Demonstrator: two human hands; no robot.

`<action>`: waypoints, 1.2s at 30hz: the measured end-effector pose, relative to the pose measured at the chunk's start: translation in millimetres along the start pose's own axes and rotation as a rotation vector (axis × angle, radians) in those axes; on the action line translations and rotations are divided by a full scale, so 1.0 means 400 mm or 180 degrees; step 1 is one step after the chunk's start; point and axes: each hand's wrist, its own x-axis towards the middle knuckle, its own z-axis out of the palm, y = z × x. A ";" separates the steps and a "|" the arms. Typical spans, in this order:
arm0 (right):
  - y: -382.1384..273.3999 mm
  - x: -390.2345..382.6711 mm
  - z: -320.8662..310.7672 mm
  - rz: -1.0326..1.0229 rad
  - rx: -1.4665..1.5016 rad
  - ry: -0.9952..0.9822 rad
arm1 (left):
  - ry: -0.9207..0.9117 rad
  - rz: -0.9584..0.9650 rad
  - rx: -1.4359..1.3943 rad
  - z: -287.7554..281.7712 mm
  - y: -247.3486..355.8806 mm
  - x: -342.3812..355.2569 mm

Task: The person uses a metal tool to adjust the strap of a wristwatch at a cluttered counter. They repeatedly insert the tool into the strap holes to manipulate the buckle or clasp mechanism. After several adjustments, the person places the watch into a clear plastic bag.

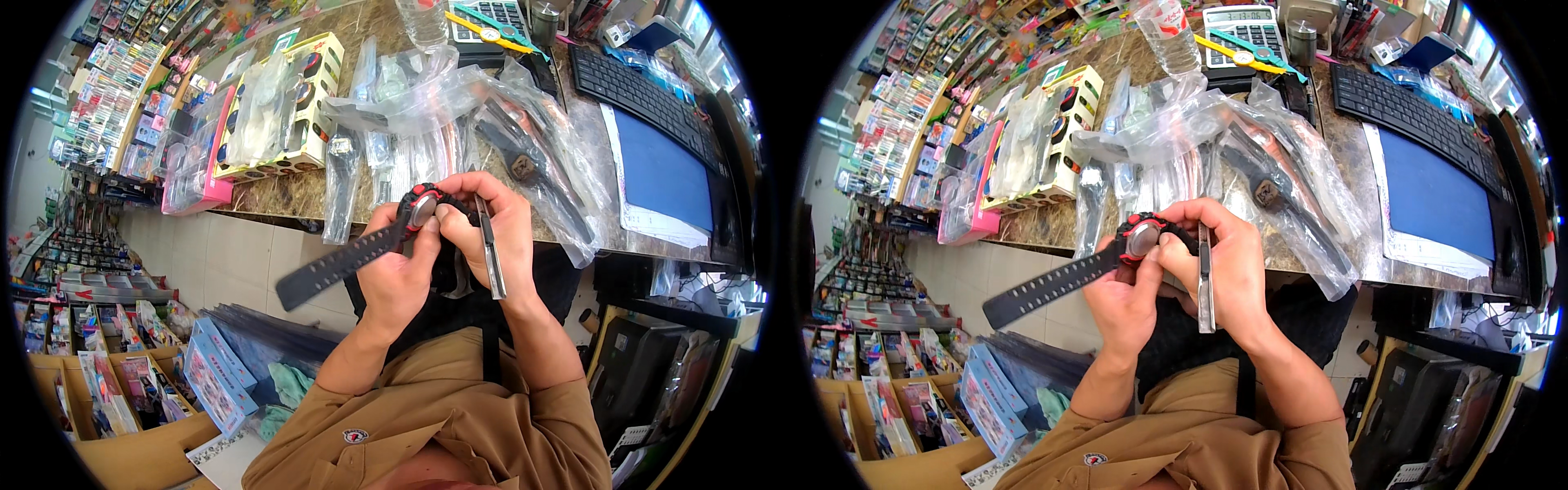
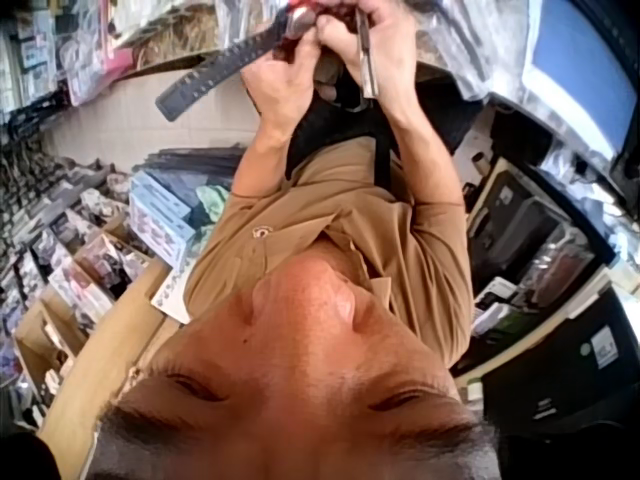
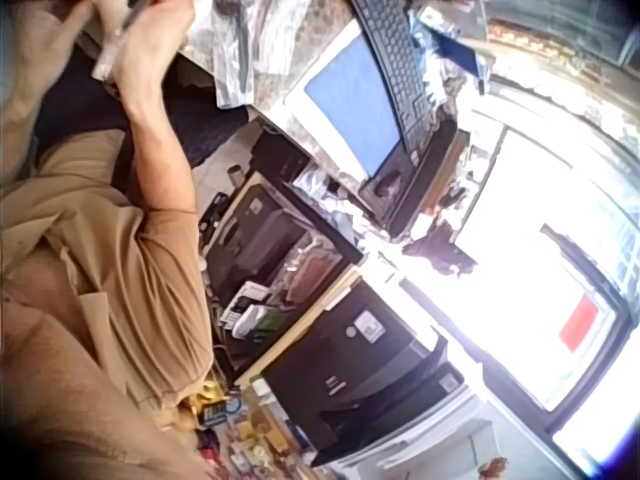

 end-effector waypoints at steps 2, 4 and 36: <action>-0.009 -0.004 -0.008 0.0035 -0.0134 0.0034 | -0.0102 -0.0248 -0.0147 -0.010 0.032 0.005; -0.015 -0.014 -0.009 -0.0286 -0.0327 0.0130 | -0.0206 -0.0384 -0.0314 -0.014 0.039 0.011; -0.022 -0.023 -0.043 0.0202 0.0733 -0.0161 | -0.0617 -0.0272 -0.0956 -0.021 0.027 0.010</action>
